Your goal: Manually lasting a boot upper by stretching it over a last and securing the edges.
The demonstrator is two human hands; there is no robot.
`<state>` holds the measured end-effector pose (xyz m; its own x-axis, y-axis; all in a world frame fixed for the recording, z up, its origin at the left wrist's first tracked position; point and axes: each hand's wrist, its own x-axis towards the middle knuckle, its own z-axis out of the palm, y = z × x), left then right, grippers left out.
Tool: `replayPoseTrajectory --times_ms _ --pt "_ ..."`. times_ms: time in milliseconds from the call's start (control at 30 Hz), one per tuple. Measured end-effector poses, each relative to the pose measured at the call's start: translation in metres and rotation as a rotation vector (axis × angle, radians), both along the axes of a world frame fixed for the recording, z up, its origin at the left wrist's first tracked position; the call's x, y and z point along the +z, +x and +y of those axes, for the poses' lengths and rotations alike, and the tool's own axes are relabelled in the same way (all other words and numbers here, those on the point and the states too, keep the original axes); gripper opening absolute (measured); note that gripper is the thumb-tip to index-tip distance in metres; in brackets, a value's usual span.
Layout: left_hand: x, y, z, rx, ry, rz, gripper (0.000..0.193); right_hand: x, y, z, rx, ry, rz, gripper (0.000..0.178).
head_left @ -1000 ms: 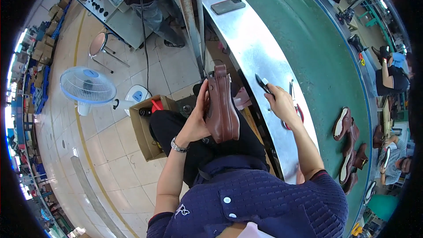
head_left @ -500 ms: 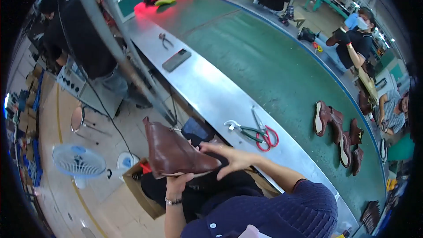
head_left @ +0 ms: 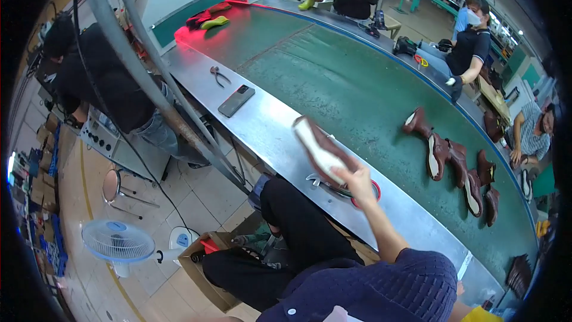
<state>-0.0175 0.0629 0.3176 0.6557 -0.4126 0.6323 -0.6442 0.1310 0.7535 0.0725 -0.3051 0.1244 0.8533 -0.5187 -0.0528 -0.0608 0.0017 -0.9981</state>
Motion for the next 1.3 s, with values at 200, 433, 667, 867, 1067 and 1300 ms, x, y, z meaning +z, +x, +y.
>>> replayPoseTrajectory --times_ms 200,433,667,867,1067,1300 --pt "0.033 -0.015 0.015 -0.351 -0.143 -0.577 0.050 -0.033 0.051 -0.114 -0.386 -0.281 -0.054 0.078" --pt "0.007 0.052 -0.008 -0.568 -0.246 -0.514 0.050 -0.071 0.071 -0.074 -0.198 -0.787 -0.145 0.064" --pt "-0.004 0.102 -0.044 -0.807 -0.350 -0.482 0.049 -0.091 0.001 0.092 0.459 -0.416 -0.046 0.022" --pt "-0.006 0.110 -0.058 -0.817 -0.400 -0.521 0.049 -0.149 -0.030 0.116 0.582 -0.852 -0.334 0.011" --pt "-0.007 0.113 -0.051 -0.778 -0.417 -0.563 0.048 -0.140 -0.026 0.119 0.588 -0.770 -0.315 0.014" --pt "-0.011 0.121 -0.060 -0.803 -0.474 -0.571 0.048 -0.143 -0.025 0.120 0.515 -0.821 -0.348 0.012"
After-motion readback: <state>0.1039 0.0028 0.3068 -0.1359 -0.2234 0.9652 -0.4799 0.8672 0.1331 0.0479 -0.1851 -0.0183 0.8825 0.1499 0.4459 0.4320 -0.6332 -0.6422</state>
